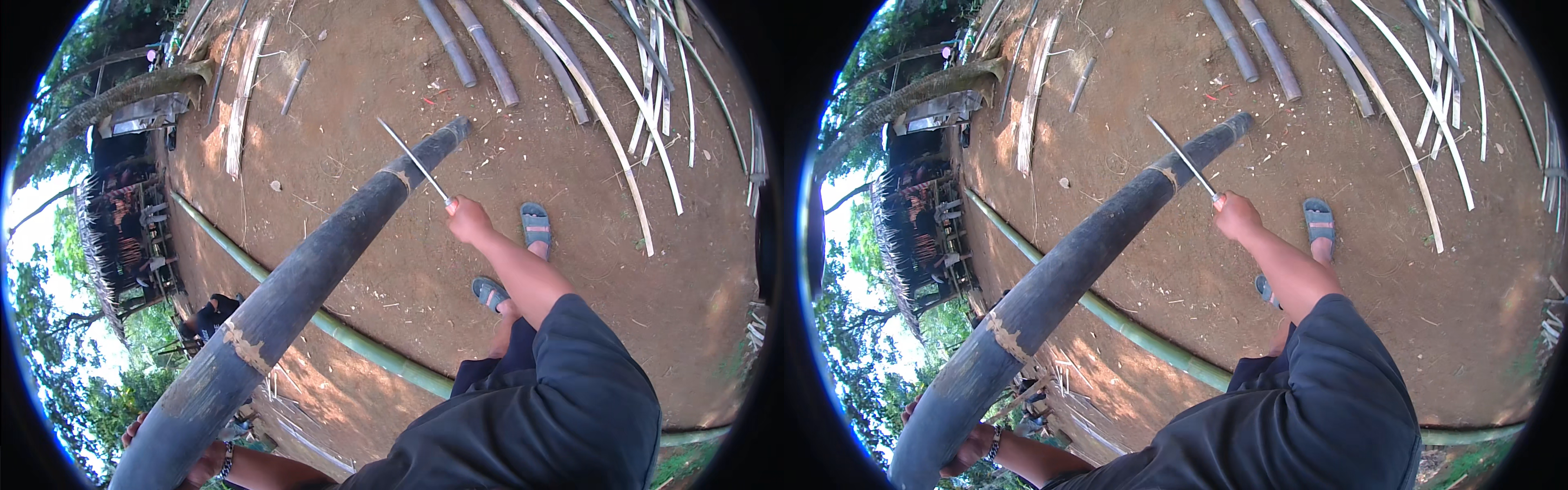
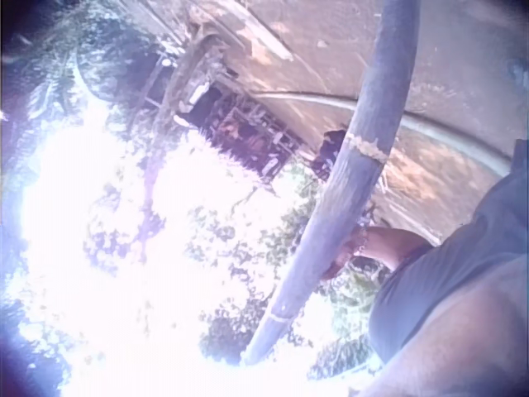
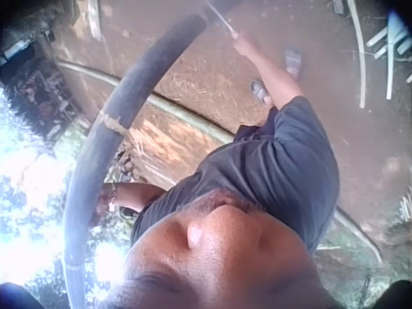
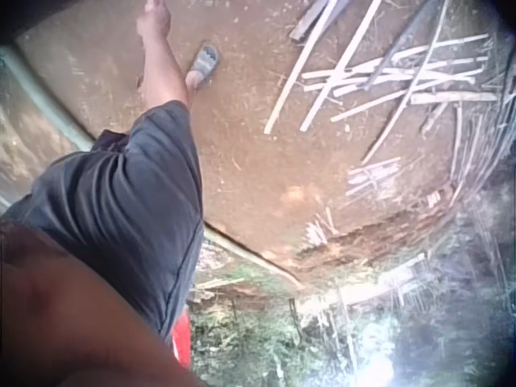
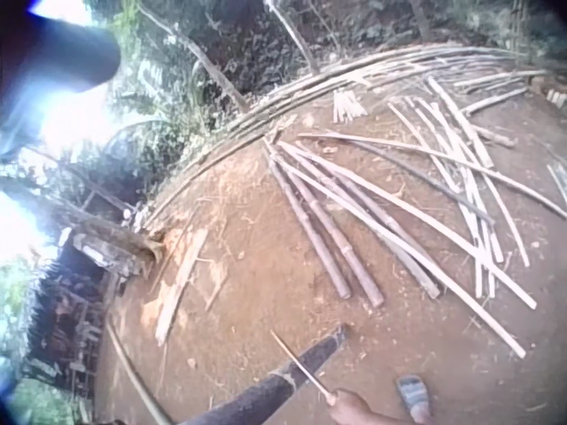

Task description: The person picks up a long bamboo pole and uses a machete to cut it into smaller sections. They then use a wooden mallet to strike the machete and split the bamboo pole vertically into strips.

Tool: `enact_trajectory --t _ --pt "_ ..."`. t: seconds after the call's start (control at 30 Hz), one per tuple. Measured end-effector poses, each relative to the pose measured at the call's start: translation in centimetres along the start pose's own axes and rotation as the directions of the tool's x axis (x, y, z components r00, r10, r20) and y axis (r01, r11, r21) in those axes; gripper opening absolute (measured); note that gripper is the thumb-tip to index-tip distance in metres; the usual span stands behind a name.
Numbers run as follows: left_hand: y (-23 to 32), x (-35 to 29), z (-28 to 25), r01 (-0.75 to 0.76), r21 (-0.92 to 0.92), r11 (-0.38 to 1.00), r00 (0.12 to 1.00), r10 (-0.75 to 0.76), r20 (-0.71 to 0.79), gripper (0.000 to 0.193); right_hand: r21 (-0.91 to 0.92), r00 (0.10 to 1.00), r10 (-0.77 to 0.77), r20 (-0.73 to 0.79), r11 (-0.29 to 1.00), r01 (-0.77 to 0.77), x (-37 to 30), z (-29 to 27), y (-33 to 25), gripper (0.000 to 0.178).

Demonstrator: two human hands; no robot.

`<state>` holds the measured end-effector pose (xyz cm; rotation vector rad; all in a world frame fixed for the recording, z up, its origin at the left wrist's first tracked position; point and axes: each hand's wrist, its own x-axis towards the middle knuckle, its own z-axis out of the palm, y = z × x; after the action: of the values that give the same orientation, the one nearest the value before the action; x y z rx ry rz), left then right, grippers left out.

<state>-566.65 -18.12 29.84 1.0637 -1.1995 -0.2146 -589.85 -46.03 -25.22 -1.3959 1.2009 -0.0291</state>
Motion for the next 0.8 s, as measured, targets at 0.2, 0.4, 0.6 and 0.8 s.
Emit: enact_trajectory --t 0.2,0.4,0.6,0.8 --pt "1.7 -2.2 -1.3 -0.118 0.110 0.987 0.892 0.154 -0.424 0.087 -0.061 0.910 -0.415 0.005 0.908 0.415 -4.5 0.2 -1.8 0.022" --pt "0.2 -1.6 4.2 0.025 0.245 0.969 0.756 0.142 -0.639 0.061 -0.088 0.996 -0.092 0.004 0.992 0.092 -2.2 -0.1 -1.6 0.022" --pt "-2.0 -0.9 6.4 0.086 0.251 0.964 0.596 0.152 -0.789 0.056 -0.008 0.994 -0.111 -0.011 0.994 0.111 -1.8 1.2 -1.4 0.025" --pt "-0.9 -2.4 3.8 0.041 0.197 0.980 0.723 0.107 -0.682 0.060 -0.136 0.950 -0.295 0.106 0.942 0.308 -3.8 -0.5 -2.5 0.023"
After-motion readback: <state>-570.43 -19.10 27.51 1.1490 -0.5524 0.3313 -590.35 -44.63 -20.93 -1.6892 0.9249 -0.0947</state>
